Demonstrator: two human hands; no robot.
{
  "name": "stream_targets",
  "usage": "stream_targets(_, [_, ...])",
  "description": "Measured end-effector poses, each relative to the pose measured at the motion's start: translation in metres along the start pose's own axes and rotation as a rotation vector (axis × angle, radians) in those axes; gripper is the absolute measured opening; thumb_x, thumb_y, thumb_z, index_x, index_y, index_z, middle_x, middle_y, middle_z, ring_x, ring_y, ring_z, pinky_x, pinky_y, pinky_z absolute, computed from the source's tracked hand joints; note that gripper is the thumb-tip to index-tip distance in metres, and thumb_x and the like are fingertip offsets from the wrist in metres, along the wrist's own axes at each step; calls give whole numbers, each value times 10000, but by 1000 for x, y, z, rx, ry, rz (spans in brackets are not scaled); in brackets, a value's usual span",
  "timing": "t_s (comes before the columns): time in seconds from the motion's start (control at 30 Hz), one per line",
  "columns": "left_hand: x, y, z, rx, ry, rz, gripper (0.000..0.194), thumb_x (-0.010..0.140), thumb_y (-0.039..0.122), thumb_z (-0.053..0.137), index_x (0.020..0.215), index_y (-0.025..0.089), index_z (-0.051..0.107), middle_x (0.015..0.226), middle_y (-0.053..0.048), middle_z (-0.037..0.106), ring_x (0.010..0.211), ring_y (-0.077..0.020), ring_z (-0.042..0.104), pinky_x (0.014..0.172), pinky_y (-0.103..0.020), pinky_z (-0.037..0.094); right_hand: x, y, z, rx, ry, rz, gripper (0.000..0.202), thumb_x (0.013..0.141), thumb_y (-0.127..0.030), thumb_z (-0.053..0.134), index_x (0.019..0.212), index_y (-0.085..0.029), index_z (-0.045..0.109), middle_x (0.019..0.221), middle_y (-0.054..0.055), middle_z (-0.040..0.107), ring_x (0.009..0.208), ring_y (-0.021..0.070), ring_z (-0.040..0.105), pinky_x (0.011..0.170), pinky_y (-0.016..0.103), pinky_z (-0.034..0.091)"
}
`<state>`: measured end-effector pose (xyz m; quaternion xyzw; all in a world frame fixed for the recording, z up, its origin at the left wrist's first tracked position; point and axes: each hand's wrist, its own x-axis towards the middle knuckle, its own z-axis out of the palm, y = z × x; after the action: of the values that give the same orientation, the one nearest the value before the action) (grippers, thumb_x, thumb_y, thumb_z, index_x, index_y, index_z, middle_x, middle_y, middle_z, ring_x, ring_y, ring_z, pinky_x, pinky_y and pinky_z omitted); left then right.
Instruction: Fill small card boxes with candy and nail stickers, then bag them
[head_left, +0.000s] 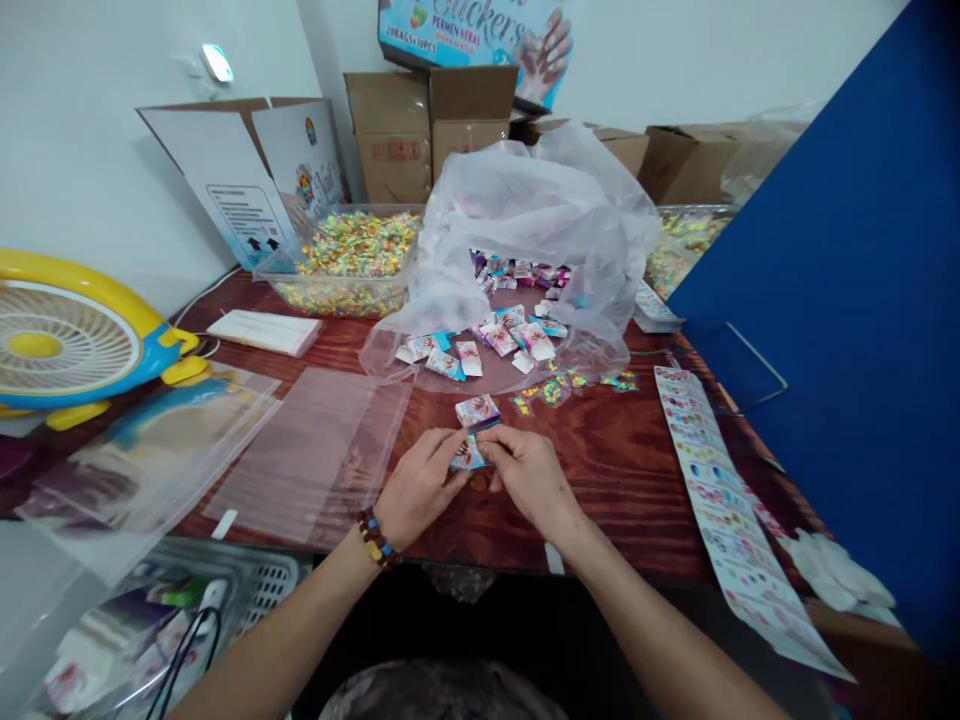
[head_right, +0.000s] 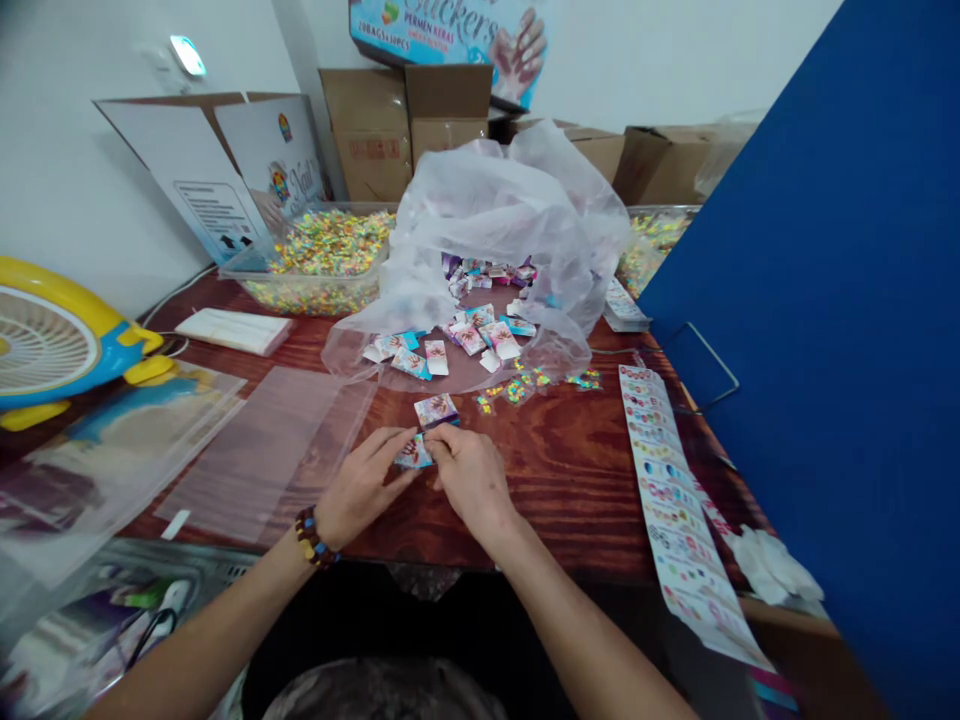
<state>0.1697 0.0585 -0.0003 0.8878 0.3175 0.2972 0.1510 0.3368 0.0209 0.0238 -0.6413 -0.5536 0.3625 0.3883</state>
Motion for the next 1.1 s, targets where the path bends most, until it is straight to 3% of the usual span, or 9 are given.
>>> stream_targets(0.17, [-2,5,1,-178,12,-138,380,895,237,562,1265,161,513,1143,-113,606,1071,-217,586,968,-395,491,-8,0,0,-116,39,-185,208,842,-216,535,956,-237,707,916,42,707,822,191,657,743,295,479])
stream_targets(0.27, [-3,7,-10,-424,-109,-241,372,898,282,564,1261,202,544,1147,-90,629,1051,-207,602,935,-373,508,-10,3,-6,42,-32,-139,186,822,-207,554,942,-225,695,881,23,703,735,162,642,668,268,489])
stream_targets(0.43, [-7,9,-22,-855,-294,-445,435,850,301,615,1275,237,544,1001,-40,651,798,-152,636,662,-263,563,-11,6,-13,248,-197,-67,114,816,-235,577,851,-199,678,759,-8,671,601,120,585,587,237,478])
stream_targets(0.5, [-10,11,-19,-903,-273,-487,399,815,275,648,1205,222,580,889,-7,630,731,-124,611,650,-241,547,-13,8,-13,219,-198,-153,104,799,-211,596,832,-209,695,808,5,659,704,140,606,651,251,483])
stream_targets(0.57, [-14,14,-14,-940,-223,-531,360,798,279,664,1143,212,590,847,8,613,714,-114,597,650,-237,537,-16,12,-13,194,-119,-232,94,785,-216,630,844,-219,703,889,20,639,770,151,607,686,261,479])
stream_targets(0.7, [-23,20,-4,-1060,-126,-609,336,790,313,674,1090,205,570,895,-5,635,772,-135,623,681,-260,538,-29,23,-11,242,62,-159,157,825,-319,639,943,-220,668,882,18,599,622,118,568,576,245,465])
stream_targets(0.77, [-27,24,-3,-1080,-108,-609,326,796,302,672,1089,206,568,915,-11,647,809,-144,633,722,-273,536,-33,26,-9,251,40,-144,202,825,-341,648,988,-224,669,918,27,611,634,122,577,580,248,477])
stream_targets(0.9, [-30,28,-3,-1067,-87,-593,312,809,281,666,1097,214,565,909,-3,643,807,-132,625,751,-271,527,-35,26,-1,255,23,-236,147,824,-316,648,931,-234,706,982,46,619,868,176,611,773,288,497])
stream_targets(1.1, [-28,29,-2,-1075,-76,-594,307,814,291,654,1096,221,555,908,-3,630,820,-145,624,757,-289,530,-34,28,4,336,1,-175,179,823,-329,651,977,-238,670,978,36,628,860,175,610,751,273,501])
